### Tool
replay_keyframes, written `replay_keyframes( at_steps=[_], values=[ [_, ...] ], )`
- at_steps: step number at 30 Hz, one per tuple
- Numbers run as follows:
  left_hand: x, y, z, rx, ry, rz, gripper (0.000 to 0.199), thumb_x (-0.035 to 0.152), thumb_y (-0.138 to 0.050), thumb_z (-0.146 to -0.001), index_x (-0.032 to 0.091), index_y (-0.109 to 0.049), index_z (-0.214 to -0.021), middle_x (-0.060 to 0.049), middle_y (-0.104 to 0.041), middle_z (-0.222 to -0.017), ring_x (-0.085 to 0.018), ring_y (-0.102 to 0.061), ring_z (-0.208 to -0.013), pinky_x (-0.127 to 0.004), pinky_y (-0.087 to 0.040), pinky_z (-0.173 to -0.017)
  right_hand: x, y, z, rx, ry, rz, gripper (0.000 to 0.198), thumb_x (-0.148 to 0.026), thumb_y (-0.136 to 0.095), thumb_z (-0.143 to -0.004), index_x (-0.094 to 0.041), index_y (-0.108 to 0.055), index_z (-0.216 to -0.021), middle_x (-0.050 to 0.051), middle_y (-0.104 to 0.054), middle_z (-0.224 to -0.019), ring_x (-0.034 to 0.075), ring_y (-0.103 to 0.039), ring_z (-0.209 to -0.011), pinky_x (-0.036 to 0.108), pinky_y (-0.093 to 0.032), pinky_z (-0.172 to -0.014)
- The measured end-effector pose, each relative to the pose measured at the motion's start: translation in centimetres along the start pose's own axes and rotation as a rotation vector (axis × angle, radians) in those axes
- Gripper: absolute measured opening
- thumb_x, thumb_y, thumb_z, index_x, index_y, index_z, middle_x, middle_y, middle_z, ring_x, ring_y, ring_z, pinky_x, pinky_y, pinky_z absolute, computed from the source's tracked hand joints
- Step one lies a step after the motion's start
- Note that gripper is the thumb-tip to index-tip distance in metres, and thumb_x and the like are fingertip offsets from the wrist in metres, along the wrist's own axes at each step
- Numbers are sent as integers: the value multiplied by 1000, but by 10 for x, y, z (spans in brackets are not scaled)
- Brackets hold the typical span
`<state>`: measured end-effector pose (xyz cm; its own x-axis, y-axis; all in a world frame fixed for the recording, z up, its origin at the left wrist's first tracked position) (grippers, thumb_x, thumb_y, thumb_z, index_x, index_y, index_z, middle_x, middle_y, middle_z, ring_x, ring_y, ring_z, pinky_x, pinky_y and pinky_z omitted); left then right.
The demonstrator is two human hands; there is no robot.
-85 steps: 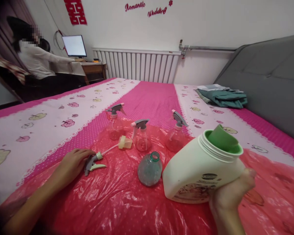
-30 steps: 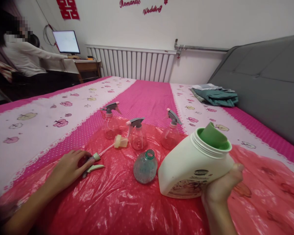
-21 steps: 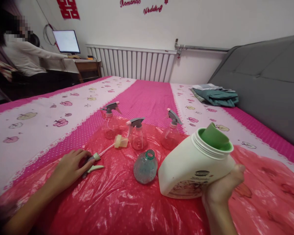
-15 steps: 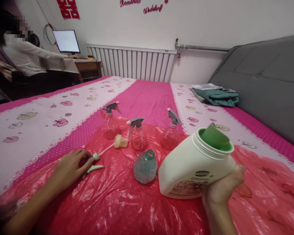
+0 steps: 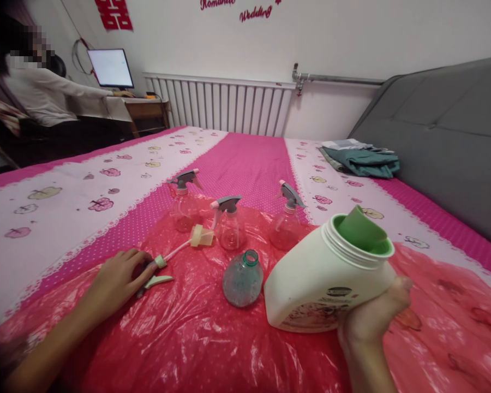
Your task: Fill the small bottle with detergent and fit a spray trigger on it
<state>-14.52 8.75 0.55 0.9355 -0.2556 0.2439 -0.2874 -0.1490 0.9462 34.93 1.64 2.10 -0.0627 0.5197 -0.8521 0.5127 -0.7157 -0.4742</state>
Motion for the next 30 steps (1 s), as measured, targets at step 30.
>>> replay_keyframes(
  at_steps=[30],
  values=[
    [1, 0, 1, -11, 6, 13, 50, 64, -42, -102, 23, -67, -90, -8, -68, -91, -30, -63, -89, -40, -42, -77, -5, -3, 3, 61, -12, 11, 50, -73, -50, -66, -25, -38, -74, 4, -58, -79, 24, -60, -84, 32, -47, -51]
  ],
)
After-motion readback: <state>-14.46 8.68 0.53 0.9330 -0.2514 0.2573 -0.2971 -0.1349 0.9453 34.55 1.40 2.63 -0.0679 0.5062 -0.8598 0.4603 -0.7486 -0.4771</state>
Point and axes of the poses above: each hand's wrist, its own z-axis away from the middle knuckle, its own y-axis out of the back of the hand, x = y × z, the point moved 6 cm from there along -z, towards the middle knuckle
